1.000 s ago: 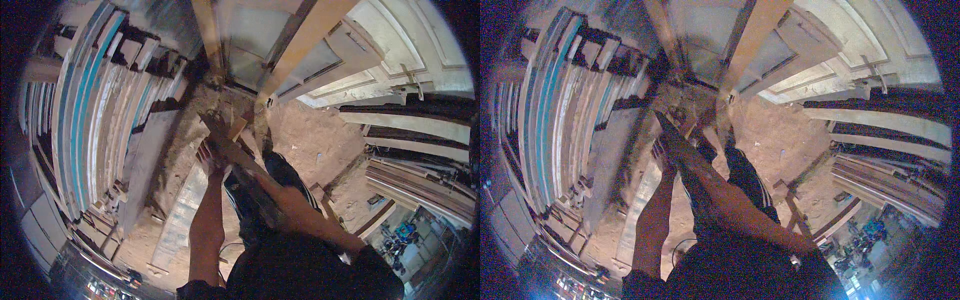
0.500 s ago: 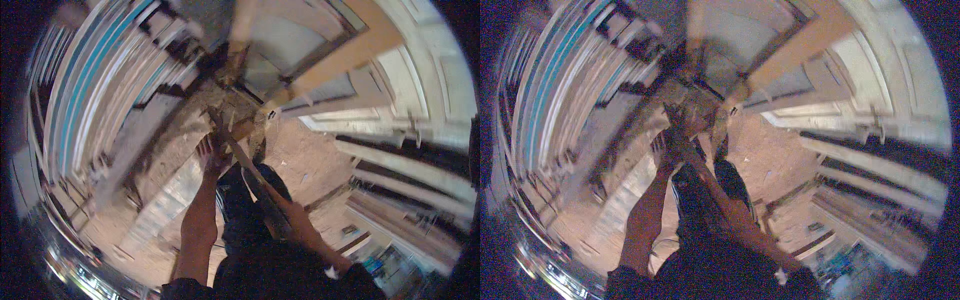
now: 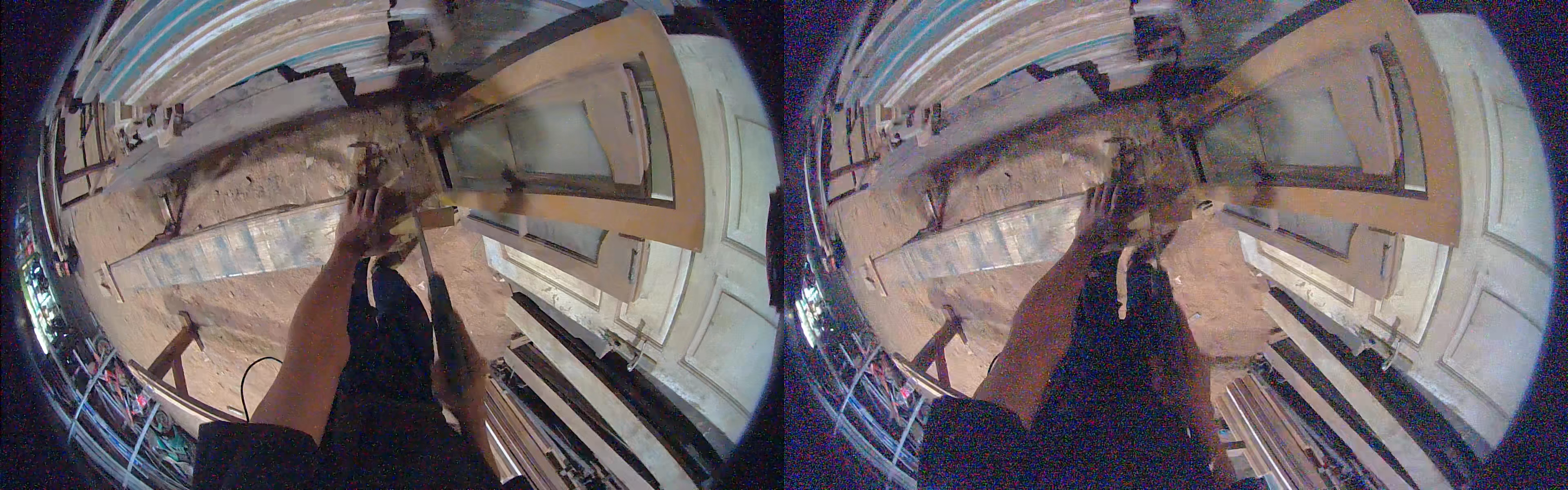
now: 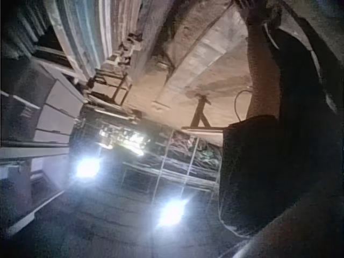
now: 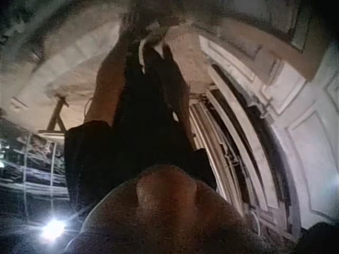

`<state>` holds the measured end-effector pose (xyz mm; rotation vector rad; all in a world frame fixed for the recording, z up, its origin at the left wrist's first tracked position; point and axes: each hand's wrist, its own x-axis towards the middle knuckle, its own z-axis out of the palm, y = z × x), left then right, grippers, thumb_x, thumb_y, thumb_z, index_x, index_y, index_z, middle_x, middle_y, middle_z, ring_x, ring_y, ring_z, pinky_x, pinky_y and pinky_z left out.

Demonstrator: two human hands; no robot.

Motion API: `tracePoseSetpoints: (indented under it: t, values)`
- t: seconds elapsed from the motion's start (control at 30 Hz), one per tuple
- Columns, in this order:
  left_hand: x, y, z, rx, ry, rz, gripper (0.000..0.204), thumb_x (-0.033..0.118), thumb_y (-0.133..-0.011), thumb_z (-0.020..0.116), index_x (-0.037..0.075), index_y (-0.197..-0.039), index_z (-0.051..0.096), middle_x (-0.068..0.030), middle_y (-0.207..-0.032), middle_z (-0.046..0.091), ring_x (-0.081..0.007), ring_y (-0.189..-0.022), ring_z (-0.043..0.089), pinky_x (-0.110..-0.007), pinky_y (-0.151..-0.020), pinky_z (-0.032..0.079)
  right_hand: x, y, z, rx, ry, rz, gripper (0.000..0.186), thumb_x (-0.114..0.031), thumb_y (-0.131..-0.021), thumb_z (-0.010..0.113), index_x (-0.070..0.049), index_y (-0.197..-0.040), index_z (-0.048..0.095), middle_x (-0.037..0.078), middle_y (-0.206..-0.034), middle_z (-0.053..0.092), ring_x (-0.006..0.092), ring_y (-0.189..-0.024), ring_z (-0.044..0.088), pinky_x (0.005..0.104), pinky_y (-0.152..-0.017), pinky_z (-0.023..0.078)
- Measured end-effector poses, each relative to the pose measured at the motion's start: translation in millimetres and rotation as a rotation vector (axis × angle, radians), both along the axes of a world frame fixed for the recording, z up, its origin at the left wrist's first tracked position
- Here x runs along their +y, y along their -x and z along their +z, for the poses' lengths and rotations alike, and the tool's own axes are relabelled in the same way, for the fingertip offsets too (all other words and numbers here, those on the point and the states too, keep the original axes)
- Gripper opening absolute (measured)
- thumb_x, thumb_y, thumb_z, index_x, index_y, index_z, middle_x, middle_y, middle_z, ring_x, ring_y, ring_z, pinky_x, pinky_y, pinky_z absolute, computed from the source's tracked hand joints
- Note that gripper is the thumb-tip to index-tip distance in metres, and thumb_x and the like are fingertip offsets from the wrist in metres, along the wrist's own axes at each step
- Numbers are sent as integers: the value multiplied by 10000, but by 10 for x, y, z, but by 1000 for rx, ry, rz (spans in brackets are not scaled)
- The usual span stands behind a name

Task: The person saws a piece of wood by hand while holding it in place on a workbench.

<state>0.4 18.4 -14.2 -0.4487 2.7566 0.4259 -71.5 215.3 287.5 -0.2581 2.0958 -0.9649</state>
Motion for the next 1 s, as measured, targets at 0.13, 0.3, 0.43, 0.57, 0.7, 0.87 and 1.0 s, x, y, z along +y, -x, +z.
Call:
tracePoseSetpoints:
  t: [0.13, 0.3, 0.43, 0.57, 0.7, 0.87, 1.0]
  values:
    - [16, 71, -31, -4, -2, -3, 1222, 664, -655, 728, -33, -1534, 246, -207, -1540, 336, -364, -1430, 297, -527, -1194, 209, 156, -92, 57, 53, 21, 12, 655, 40, -797, 586, 18, -1439, 460, 235, -1272, 641, 260, -1145, 662, 338, -899, 532]
    - [43, 127, 118, 11, 13, 19, 1214, 660, -641, 727, -33, -1524, 267, -212, -1531, 354, -370, -1421, 320, -531, -1190, 225, -139, -8, -521, 132, 168, -31, 641, 41, -806, 575, 13, -1437, 467, 239, -1270, 642, 255, -1117, 676, 337, -883, 538]
    - [3, -148, -101, 88, 5, 49, 1187, 633, -643, 733, -35, -1514, 280, -223, -1506, 383, -376, -1406, 346, -535, -1192, 225, -192, -19, -430, 89, 142, -12, 609, 32, -817, 582, 14, -1418, 485, 233, -1251, 651, 245, -1095, 676, 335, -875, 537]
    - [-29, 195, 180, -57, -114, 5, 1204, 766, -734, 625, -30, -1542, 222, -287, -1542, 322, -455, -1444, 285, -588, -1208, 149, 145, -129, 170, 70, -48, -1, 571, 20, -829, 593, 17, -1393, 508, 225, -1225, 662, 233, -1074, 673, 334, -868, 533]
    - [11, 181, 195, -119, -57, -17, 1213, 761, -728, 634, -39, -1539, 217, -287, -1556, 297, -453, -1453, 267, -586, -1210, 143, 279, -234, 327, 86, -55, 35, 533, 7, -840, 604, 20, -1368, 531, 216, -1200, 674, 221, -1052, 669, 332, -861, 530]
    - [-57, 71, -6, 0, -161, 69, 1223, 764, -727, 648, -50, -1534, 224, -296, -1560, 280, -461, -1457, 243, -585, -1213, 131, -146, -9, -581, -21, 126, -81, 524, 5, -838, 619, 23, -1357, 543, 202, -1193, 681, 199, -1043, 665, 324, -876, 522]
    - [-9, 72, 11, -20, -20, 27, 1239, 615, -592, 807, -14, -1523, 283, -209, -1500, 393, -380, -1406, 354, -540, -1175, 243, 193, -159, -116, 47, 69, -19, 581, -3, -845, 609, 28, -1414, 495, 211, -1237, 664, 221, -1092, 666, 331, -941, 509]
